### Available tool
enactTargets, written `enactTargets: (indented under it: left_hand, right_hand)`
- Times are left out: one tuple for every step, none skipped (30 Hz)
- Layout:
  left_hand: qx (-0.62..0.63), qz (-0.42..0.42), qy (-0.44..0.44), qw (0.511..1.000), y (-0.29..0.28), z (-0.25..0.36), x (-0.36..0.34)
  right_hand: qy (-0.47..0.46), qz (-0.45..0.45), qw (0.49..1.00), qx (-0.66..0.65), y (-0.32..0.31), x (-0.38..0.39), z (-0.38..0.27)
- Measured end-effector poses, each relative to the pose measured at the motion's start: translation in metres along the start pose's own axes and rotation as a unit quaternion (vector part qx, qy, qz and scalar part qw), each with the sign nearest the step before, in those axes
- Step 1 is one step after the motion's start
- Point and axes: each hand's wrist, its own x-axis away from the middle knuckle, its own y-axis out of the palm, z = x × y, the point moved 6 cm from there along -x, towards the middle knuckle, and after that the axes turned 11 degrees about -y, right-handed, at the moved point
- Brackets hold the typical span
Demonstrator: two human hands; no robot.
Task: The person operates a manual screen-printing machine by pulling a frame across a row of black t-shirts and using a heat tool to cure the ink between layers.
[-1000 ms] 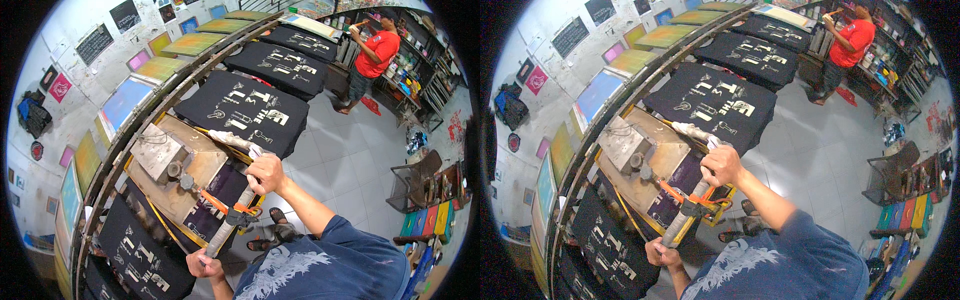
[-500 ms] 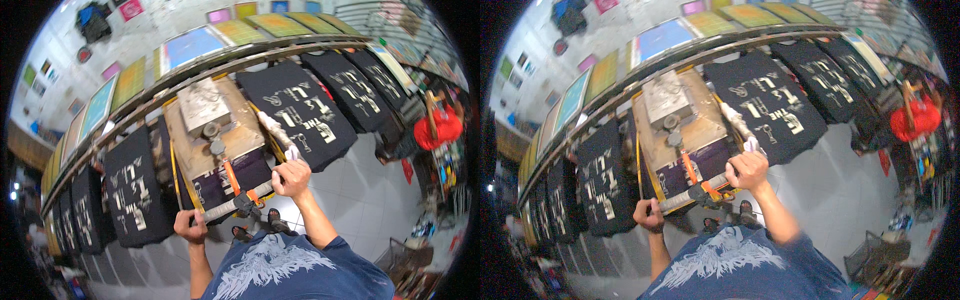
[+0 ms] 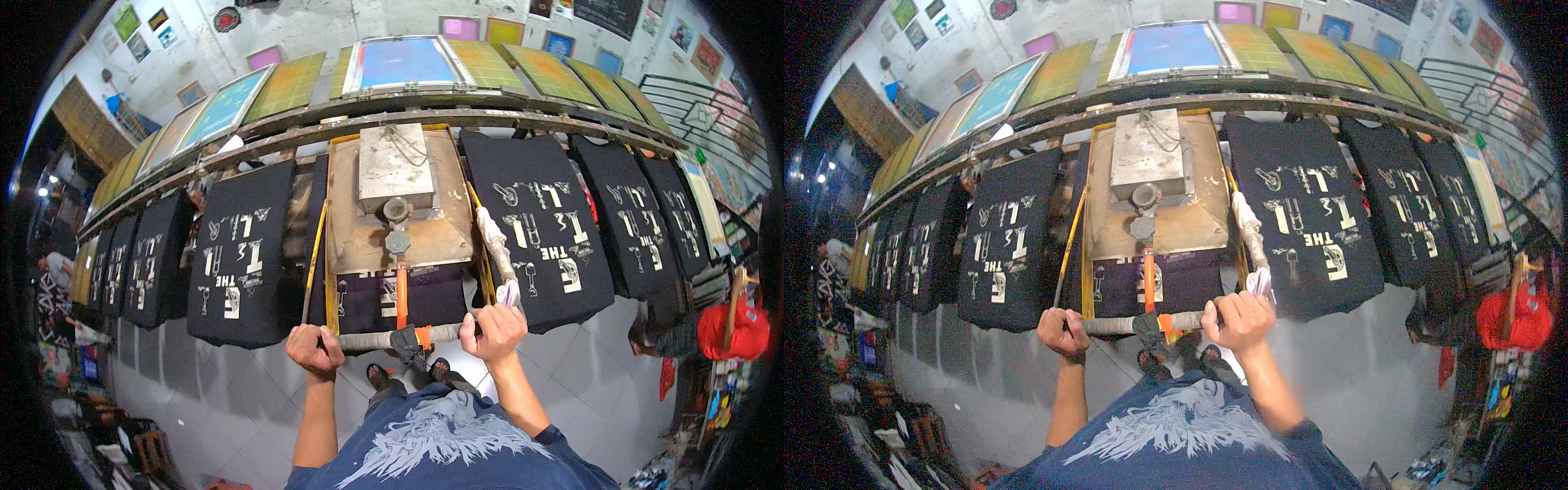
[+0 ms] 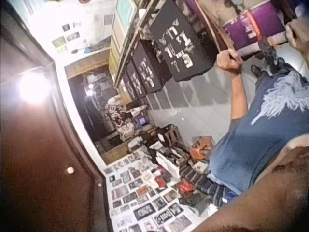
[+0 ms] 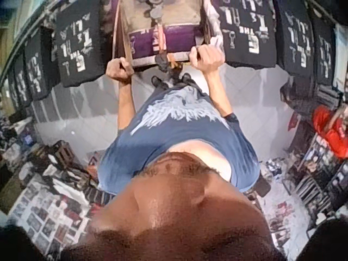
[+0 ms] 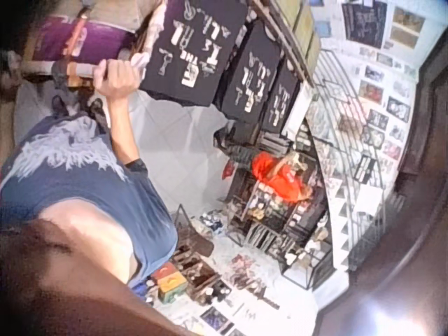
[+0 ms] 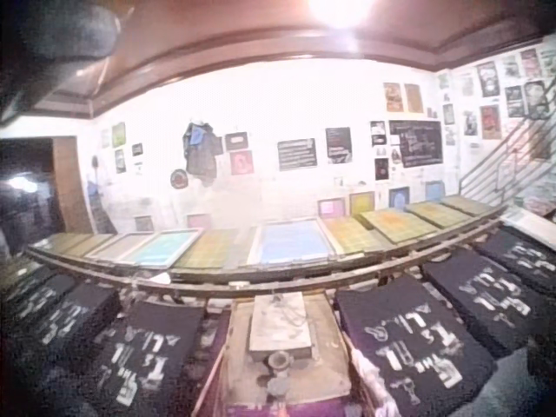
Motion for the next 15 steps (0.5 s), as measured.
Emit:
enactTargets:
  left_hand:
    - [0.002,0.006,0.002,1.0,0.002,0.001,-0.001]
    - [-0.003,0.01,0.007,1.0,0.002,0.004,-0.002]
    - [-0.002,0.012,0.006,1.0,0.003,0.004,-0.001]
    - [-0.001,0.015,0.004,1.0,0.003,0.003,0.0]
    - [0.001,0.018,0.002,1.0,0.002,0.003,0.0]
    - [-0.002,0.015,-0.006,1.0,0.003,0.002,0.0]
    - [0.002,0.016,-0.013,1.0,0.001,0.003,-0.002]
    - [-0.006,0.015,-0.02,1.0,0.001,0.002,-0.002]
    - [-0.013,0.013,-0.027,0.999,0.0,0.001,-0.001]
    - [-0.016,-0.005,-0.037,0.999,0.0,0.005,-0.006]
    - [-0.04,-0.018,-0.039,0.998,-0.001,0.011,-0.01]
    - [-0.069,-0.065,-0.033,0.995,0.002,0.016,-0.013]
    - [-0.102,-0.113,-0.028,0.988,-0.001,0.018,-0.014]
    - [-0.092,-0.122,-0.017,0.988,-0.003,0.018,-0.014]
    - [-0.082,-0.131,-0.005,0.988,-0.006,0.018,-0.011]
  right_hand:
    - [0.0,-0.005,1.0,-0.002,0.0,-0.001,0.001]
    - [0.001,-0.011,1.0,-0.005,-0.001,-0.001,0.001]
    - [0.001,-0.016,1.0,-0.007,-0.001,0.0,0.001]
    - [0.0,-0.021,1.0,-0.015,-0.003,-0.001,0.001]
    - [-0.003,-0.029,1.0,-0.012,-0.002,-0.001,0.002]
    - [-0.006,-0.037,0.999,-0.009,-0.001,-0.001,0.003]
    - [-0.008,-0.045,0.999,-0.007,-0.001,0.001,0.003]
    - [-0.001,-0.057,0.998,-0.007,0.0,-0.001,0.002]
    - [0.003,-0.07,0.998,-0.001,0.0,-0.002,0.002]
    - [0.007,-0.084,0.996,0.005,0.001,-0.005,0.001]
    - [0.014,-0.095,0.995,0.013,0.0,-0.005,-0.002]
    - [0.021,-0.109,0.994,0.023,0.003,-0.002,0.0]
    - [0.032,-0.123,0.992,0.021,0.005,-0.001,0.0]
    - [0.03,-0.112,0.993,0.023,0.004,-0.002,-0.001]
    - [0.028,-0.101,0.994,0.024,0.002,-0.001,-0.003]
